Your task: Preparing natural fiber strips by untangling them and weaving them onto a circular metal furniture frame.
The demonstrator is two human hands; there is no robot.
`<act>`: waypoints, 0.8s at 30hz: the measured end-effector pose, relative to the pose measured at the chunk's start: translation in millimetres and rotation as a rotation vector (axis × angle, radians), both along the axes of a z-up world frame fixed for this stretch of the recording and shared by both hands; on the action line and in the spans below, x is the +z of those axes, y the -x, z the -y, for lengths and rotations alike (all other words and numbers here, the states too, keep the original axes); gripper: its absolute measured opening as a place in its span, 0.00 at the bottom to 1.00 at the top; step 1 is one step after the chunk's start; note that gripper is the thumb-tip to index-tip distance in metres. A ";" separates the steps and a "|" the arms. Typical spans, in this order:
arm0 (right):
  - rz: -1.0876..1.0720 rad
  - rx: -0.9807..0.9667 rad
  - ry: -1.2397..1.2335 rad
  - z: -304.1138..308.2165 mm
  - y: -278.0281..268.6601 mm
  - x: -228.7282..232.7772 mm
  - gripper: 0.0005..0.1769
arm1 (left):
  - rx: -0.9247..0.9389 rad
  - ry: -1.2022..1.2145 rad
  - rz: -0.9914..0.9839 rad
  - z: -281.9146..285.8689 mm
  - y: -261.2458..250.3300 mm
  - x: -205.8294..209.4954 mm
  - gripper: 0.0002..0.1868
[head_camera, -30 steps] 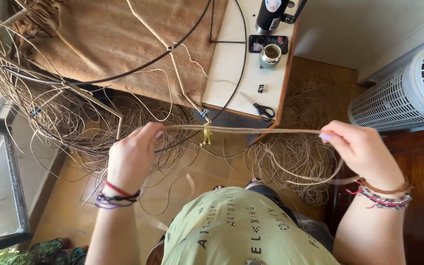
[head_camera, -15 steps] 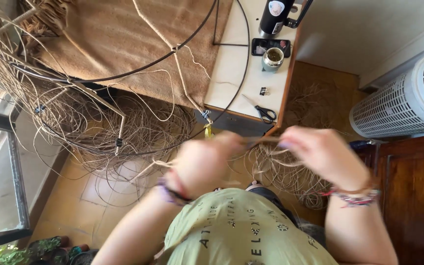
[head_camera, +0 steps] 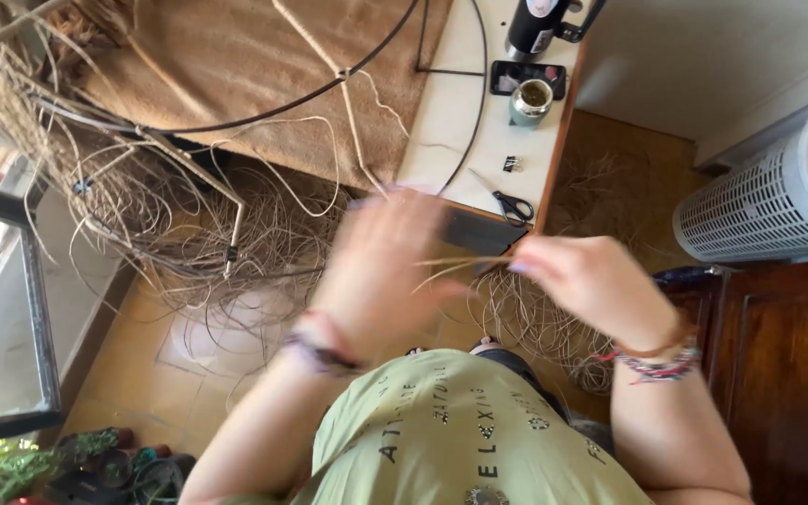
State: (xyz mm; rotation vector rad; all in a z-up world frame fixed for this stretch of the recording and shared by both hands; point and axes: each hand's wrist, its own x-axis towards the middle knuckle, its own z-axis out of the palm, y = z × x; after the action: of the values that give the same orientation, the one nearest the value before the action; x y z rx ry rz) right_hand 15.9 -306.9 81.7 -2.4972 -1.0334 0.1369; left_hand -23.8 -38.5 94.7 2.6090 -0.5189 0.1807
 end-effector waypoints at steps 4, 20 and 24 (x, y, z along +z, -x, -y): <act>0.046 -0.017 0.039 -7.2 2.6 -5.7 0.07 | -0.178 0.232 -0.333 44.3 12.3 -10.8 0.41; -0.109 -0.149 0.090 27.4 -2.6 -17.3 0.08 | 0.261 -0.363 -0.258 -41.4 0.6 -30.3 0.35; -0.068 -0.051 -0.025 -10.8 1.6 -40.0 0.05 | -0.205 0.079 0.077 54.6 4.7 -38.8 0.55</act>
State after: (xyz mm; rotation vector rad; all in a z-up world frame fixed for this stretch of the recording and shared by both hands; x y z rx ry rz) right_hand 14.2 -296.1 41.7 -2.4764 -0.9375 0.1905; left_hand -28.5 -93.0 56.0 2.4606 -0.7856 0.2302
